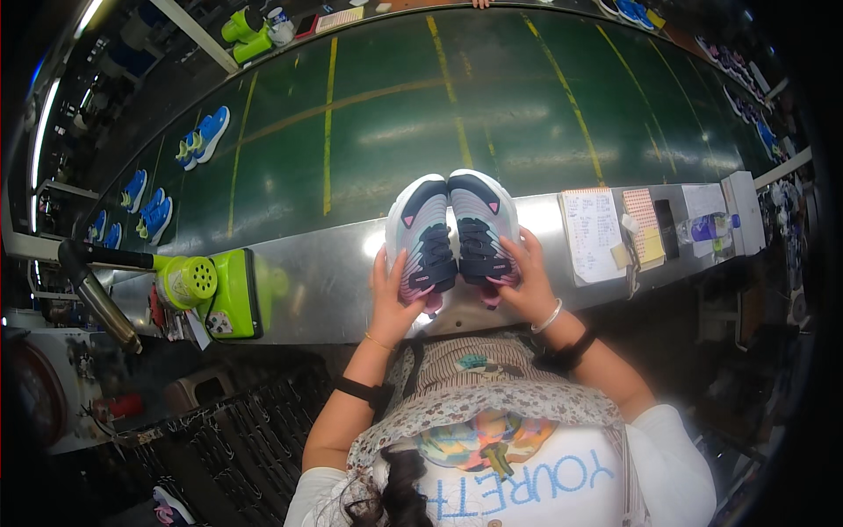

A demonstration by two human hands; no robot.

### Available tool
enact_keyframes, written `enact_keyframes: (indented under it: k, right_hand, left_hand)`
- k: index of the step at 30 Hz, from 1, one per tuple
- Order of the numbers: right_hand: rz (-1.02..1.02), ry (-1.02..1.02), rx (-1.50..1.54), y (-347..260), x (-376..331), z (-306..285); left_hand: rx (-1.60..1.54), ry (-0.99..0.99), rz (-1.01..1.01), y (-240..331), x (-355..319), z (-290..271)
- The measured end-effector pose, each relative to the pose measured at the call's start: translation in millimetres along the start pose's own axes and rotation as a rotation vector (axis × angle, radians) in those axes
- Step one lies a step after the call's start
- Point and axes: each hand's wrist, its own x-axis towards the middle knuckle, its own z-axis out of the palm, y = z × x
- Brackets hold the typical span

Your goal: The person picks up a pair of shoes from the conveyor belt, inspects them by hand, and places them on a rack. They repeat this process with another pair of shoes, then pick up a single shoe, inspect it, and place it back on the belt before returning to the rack to organize the shoes.

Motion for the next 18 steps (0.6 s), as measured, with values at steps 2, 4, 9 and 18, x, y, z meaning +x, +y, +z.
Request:
enact_keyframes:
  k: [2, 4, 9, 18]
  right_hand:
    - [0.042, -0.053, -0.166, -3.3, -3.3, -0.1]
    - [0.085, -0.111, -0.331, 1.2, -7.6, 3.7]
    - [0.073, -0.301, -0.048, 39.7, -6.5, 5.5]
    - [0.543, -0.415, 0.124, 83.9, 16.1, 4.8]
  left_hand:
    - [0.164, 0.005, -0.013, 2.1, -3.6, 3.8]
    - [0.316, -0.145, -0.036, 1.7, -9.7, 12.3]
    - [0.184, -0.174, -0.018, -40.2, -17.2, 36.4]
    - [-0.415, -0.378, -0.547, -81.9, 11.3, 45.4]
